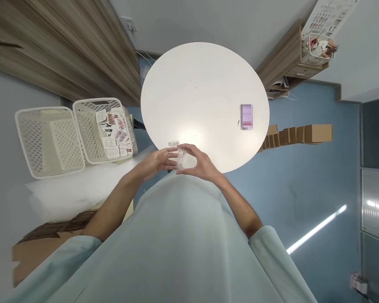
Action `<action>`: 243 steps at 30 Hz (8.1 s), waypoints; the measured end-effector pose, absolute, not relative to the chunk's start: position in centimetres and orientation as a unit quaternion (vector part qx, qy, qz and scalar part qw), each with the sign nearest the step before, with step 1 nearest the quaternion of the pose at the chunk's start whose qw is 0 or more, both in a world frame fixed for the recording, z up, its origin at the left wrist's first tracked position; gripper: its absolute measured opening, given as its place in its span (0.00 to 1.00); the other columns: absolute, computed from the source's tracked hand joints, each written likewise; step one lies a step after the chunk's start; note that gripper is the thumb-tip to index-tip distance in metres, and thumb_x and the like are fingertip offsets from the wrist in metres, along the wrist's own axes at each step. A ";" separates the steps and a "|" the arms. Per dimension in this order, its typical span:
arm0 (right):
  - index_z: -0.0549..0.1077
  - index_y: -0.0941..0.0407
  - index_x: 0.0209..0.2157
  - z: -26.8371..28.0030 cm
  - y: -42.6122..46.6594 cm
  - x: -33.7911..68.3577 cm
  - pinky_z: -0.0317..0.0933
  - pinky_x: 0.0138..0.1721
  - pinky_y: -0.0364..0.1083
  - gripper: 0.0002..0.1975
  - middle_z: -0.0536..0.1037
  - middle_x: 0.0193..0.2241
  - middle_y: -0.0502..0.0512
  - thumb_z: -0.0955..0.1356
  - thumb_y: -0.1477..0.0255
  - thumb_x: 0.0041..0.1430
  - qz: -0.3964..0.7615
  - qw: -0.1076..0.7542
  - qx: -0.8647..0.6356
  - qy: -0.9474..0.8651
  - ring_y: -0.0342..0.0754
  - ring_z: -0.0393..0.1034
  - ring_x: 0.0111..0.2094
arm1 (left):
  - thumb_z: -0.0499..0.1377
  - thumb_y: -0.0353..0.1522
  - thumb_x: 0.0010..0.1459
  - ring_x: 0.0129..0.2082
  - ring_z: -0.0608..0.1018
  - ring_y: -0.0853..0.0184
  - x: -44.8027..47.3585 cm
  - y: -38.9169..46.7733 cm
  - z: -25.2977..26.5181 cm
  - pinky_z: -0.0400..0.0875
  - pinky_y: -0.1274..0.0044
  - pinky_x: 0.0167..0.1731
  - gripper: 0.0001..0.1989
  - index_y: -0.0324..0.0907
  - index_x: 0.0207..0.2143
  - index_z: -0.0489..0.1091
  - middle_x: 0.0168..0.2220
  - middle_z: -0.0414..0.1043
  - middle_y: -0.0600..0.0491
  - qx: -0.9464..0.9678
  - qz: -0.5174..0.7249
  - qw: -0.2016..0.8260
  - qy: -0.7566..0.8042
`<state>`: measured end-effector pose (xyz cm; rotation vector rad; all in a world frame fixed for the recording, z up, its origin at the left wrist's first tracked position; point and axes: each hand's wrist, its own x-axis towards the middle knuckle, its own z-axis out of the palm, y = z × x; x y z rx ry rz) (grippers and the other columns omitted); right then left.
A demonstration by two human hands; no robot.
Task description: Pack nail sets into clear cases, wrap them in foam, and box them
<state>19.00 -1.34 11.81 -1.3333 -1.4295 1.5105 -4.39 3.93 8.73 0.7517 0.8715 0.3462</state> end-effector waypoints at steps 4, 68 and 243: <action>0.68 0.41 0.67 11.4 -0.9 18.6 0.59 0.73 0.60 0.41 0.73 0.66 0.52 0.82 0.60 0.55 0.537 0.317 -0.502 -0.599 0.58 0.67 0.69 | 0.75 0.46 0.56 0.48 0.85 0.53 -3.8 4.2 8.6 0.80 0.58 0.54 0.36 0.40 0.62 0.74 0.55 0.78 0.39 0.285 0.156 0.853 0.408; 0.77 0.54 0.36 3.0 2.4 19.0 0.77 0.42 0.50 0.30 0.84 0.33 0.55 0.76 0.40 0.54 0.654 0.307 -0.531 -0.443 0.50 0.80 0.35 | 0.75 0.36 0.55 0.61 0.79 0.50 -3.7 -1.3 4.6 0.78 0.62 0.59 0.35 0.43 0.64 0.72 0.68 0.71 0.39 0.247 0.323 0.776 0.483; 0.79 0.58 0.28 -3.8 3.3 15.5 0.60 0.24 0.40 0.13 0.85 0.35 0.56 0.72 0.67 0.67 0.636 0.117 -0.623 -0.440 0.39 0.70 0.24 | 0.73 0.40 0.54 0.28 0.79 0.66 -5.4 2.0 -4.3 0.73 0.76 0.29 0.19 0.37 0.43 0.79 0.30 0.81 0.50 0.317 0.239 0.593 0.700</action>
